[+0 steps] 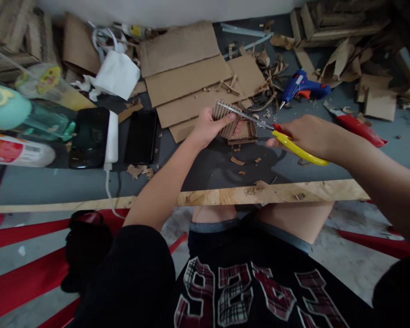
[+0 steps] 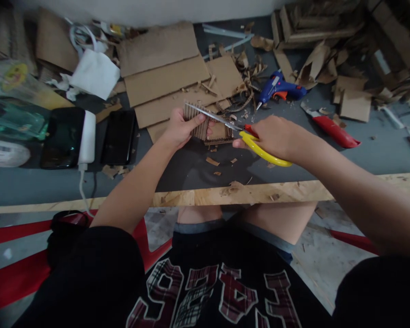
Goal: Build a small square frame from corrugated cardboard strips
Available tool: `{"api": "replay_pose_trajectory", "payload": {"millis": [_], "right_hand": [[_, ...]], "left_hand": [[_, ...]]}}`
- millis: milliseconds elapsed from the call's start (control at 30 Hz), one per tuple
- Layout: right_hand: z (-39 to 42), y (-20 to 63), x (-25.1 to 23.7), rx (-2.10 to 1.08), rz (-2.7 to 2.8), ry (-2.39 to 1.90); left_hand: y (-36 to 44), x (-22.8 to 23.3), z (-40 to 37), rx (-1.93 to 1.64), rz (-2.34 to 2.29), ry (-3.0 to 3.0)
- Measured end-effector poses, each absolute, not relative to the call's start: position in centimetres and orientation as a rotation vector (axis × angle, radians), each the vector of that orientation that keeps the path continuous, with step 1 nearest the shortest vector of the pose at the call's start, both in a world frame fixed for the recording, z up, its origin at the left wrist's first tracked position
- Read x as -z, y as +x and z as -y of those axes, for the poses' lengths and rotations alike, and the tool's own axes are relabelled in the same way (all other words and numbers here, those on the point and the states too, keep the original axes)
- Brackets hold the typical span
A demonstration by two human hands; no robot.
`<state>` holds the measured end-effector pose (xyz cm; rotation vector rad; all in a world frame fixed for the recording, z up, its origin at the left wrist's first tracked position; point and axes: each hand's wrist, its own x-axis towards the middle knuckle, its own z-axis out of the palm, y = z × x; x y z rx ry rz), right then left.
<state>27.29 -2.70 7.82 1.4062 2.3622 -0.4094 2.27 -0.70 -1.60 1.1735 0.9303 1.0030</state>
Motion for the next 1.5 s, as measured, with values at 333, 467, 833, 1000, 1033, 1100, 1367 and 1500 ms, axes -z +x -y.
{"api": "replay_pose_trajectory", "payload": {"millis": [333, 467, 833, 1000, 1033, 1100, 1367, 1500], "right_hand": [[2.5, 27.3, -7.8, 0.352, -2.333, 1.427], [2.7, 26.8, -8.1, 0.422, -2.354, 1.425], [1.9, 27.4, -7.6, 0.383, -2.334, 1.452], [2.4, 27.1, -7.5, 0.335, -2.382, 1.421], [2.4, 27.0, -7.6, 0.334, -2.385, 1.418], [2.6, 26.7, -7.6, 0.352, -2.402, 1.393], [2.9, 26.4, -6.9, 0.308, -2.452, 1.358], [2.8, 26.5, -6.3, 0.319, -2.443, 1.368]], "left_hand": [[2.3, 1.6, 0.7, -0.957, -0.891, 1.162], [2.5, 1.4, 1.0, -0.968, -0.863, 1.187], [2.6, 1.5, 1.1, -0.948, -0.862, 1.167], [2.7, 1.4, 1.2, -0.933, -0.817, 1.191], [2.7, 1.4, 1.2, -0.934, -0.822, 1.189], [2.6, 1.5, 1.1, -0.936, -0.832, 1.177], [2.1, 1.6, 0.8, -0.925, -0.813, 1.148], [2.0, 1.4, 0.6, -0.897, -0.805, 1.154]]}}
